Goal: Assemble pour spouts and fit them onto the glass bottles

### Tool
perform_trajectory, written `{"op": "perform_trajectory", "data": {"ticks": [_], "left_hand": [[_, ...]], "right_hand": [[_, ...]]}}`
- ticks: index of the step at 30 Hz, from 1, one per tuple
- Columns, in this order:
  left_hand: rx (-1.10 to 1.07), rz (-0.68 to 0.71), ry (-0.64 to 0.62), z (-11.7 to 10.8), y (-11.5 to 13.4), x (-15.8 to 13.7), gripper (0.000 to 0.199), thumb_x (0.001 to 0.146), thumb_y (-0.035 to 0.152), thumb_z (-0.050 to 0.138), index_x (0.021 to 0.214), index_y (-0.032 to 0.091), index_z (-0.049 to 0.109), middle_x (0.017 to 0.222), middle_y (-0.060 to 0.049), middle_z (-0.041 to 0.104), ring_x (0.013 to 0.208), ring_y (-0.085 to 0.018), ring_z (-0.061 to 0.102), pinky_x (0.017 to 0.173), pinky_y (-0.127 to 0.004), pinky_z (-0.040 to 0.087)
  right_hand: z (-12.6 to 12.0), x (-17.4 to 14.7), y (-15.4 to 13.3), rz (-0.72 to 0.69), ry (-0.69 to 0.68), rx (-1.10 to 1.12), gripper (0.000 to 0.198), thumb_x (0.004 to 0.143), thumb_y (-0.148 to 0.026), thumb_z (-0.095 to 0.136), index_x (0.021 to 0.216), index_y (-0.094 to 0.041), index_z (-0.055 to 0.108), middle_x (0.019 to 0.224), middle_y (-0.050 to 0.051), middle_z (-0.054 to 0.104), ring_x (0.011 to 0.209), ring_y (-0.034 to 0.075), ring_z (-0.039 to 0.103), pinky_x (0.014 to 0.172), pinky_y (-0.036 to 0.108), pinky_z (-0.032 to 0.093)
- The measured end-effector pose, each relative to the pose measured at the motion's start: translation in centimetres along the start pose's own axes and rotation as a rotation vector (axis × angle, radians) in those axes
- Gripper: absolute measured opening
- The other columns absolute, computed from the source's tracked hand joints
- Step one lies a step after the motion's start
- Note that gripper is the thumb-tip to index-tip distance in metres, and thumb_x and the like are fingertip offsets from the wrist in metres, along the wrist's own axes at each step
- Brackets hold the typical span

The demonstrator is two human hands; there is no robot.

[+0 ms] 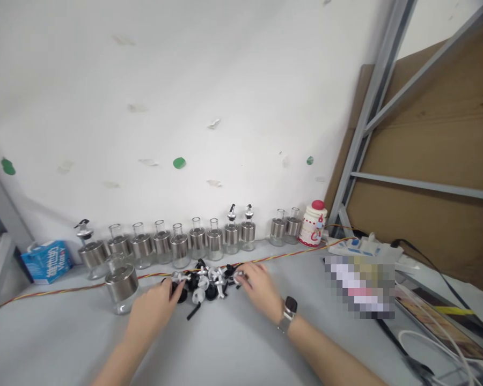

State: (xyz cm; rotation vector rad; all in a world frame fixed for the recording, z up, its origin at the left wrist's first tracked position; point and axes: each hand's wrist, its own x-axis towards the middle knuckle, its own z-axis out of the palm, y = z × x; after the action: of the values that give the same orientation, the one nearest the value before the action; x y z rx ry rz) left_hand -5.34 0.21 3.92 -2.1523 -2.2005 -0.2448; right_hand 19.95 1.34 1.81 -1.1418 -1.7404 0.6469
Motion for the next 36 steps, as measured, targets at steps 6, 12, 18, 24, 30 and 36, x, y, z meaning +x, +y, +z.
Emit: {"op": "perform_trajectory", "data": {"ticks": [6, 12, 18, 24, 30, 36], "left_hand": [[0.033, 0.065, 0.066, 1.4, 0.3, -0.3, 0.037, 0.082, 0.045, 0.031, 0.095, 0.017, 0.05, 0.085, -0.011, 0.061, 0.074, -0.026, 0.06, 0.052, -0.027, 0.037], [0.062, 0.122, 0.069, 1.8, 0.4, -0.2, 0.028, 0.083, 0.036, 0.035, 0.103, 0.02, 0.046, 0.089, -0.009, 0.055, 0.081, -0.025, 0.057, 0.052, -0.025, 0.037], [0.063, 0.127, 0.059, 2.2, 0.4, -0.1, 0.026, 0.083, 0.032, 0.036, 0.104, 0.02, 0.046, 0.088, -0.008, 0.052, 0.081, -0.024, 0.055, 0.052, -0.025, 0.037], [0.044, 0.131, 0.075, 2.3, 0.6, -0.1, 0.03, 0.082, 0.037, 0.037, 0.099, 0.017, 0.051, 0.088, -0.009, 0.05, 0.085, -0.025, 0.053, 0.056, -0.027, 0.039], [-0.029, 0.124, 0.074, 1.4, 0.9, -0.4, 0.026, 0.081, 0.037, 0.036, 0.089, 0.02, 0.054, 0.083, -0.007, 0.049, 0.081, -0.024, 0.053, 0.054, -0.026, 0.038], [-0.506, 0.066, 0.206, -0.2, 1.6, -0.8, 0.027, 0.079, 0.045, 0.037, 0.075, 0.022, 0.05, 0.077, -0.002, 0.05, 0.069, -0.018, 0.053, 0.056, -0.027, 0.04]], "right_hand": [[0.8, -0.8, -0.5, -0.653, -0.175, -0.853, 0.017, 0.08, -0.007, 0.046, 0.088, -0.02, 0.055, 0.093, 0.004, 0.059, 0.083, 0.015, 0.051, 0.099, 0.046, 0.016], [1.1, -1.0, -0.6, -0.725, -0.167, -0.893, 0.022, 0.079, -0.006, 0.046, 0.092, -0.021, 0.055, 0.095, 0.003, 0.057, 0.081, 0.015, 0.049, 0.1, 0.048, 0.013], [1.0, -1.1, -1.0, -0.733, -0.162, -0.888, 0.018, 0.08, -0.008, 0.046, 0.089, -0.021, 0.056, 0.094, 0.002, 0.057, 0.079, 0.014, 0.049, 0.101, 0.049, 0.013], [1.2, -1.1, -0.8, -0.727, -0.171, -0.89, 0.017, 0.081, -0.01, 0.046, 0.088, -0.021, 0.056, 0.094, 0.002, 0.057, 0.079, 0.013, 0.049, 0.101, 0.049, 0.012], [1.3, -1.3, -0.7, -0.696, -0.195, -0.884, 0.017, 0.081, -0.01, 0.047, 0.087, -0.021, 0.057, 0.095, 0.002, 0.057, 0.079, 0.013, 0.05, 0.101, 0.049, 0.01], [1.3, -1.3, -0.7, -0.679, -0.203, -0.888, 0.018, 0.081, -0.01, 0.046, 0.087, -0.022, 0.058, 0.094, 0.003, 0.057, 0.08, 0.015, 0.05, 0.101, 0.05, 0.011]]}}
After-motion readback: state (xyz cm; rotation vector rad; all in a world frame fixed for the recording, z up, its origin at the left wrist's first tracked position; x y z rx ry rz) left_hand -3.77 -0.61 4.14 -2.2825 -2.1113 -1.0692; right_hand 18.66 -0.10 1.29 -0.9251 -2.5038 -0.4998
